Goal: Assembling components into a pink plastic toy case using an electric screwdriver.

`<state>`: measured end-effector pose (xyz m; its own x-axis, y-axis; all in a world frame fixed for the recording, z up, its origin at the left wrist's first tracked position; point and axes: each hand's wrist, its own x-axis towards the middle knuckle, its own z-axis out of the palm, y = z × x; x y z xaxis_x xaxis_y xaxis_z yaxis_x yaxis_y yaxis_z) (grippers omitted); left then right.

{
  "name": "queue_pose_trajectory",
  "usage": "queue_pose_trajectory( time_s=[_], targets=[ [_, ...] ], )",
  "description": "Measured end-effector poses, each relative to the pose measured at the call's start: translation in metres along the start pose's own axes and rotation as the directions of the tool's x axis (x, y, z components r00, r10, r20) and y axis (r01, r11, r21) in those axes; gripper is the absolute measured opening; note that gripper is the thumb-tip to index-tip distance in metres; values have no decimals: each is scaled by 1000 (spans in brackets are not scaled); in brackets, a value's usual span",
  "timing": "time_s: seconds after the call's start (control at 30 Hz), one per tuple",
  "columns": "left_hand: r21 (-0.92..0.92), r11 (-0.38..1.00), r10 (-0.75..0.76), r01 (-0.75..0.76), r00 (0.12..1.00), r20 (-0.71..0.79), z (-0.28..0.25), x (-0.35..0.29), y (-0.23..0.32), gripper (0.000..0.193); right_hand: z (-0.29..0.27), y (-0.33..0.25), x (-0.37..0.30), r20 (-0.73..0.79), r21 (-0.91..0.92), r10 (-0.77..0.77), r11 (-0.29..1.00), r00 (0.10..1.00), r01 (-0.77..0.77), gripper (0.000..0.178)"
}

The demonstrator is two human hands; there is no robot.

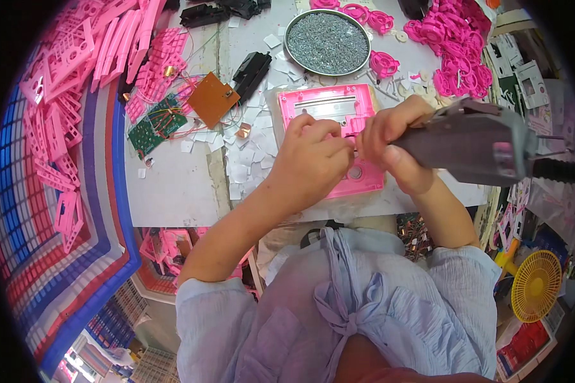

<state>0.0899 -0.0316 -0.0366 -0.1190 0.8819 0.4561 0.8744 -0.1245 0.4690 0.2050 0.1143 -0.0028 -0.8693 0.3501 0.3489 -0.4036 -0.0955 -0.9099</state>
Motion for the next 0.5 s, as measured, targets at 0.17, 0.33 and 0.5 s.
queue_pose_trajectory(
  time_s=[0.17,0.33,0.5],
  targets=[
    [118,992,49,-53,998,36,1,3,0,10,-8,-3,-8,181,-299,79,954,980,-21,23],
    [86,995,54,-58,997,54,7,0,-6,9,-14,8,-3,177,-170,134,980,975,-104,22],
    [-62,990,-127,124,991,-43,-12,-6,-17,14,-26,-18,24,2,146,80,986,997,-80,38]
  ],
)
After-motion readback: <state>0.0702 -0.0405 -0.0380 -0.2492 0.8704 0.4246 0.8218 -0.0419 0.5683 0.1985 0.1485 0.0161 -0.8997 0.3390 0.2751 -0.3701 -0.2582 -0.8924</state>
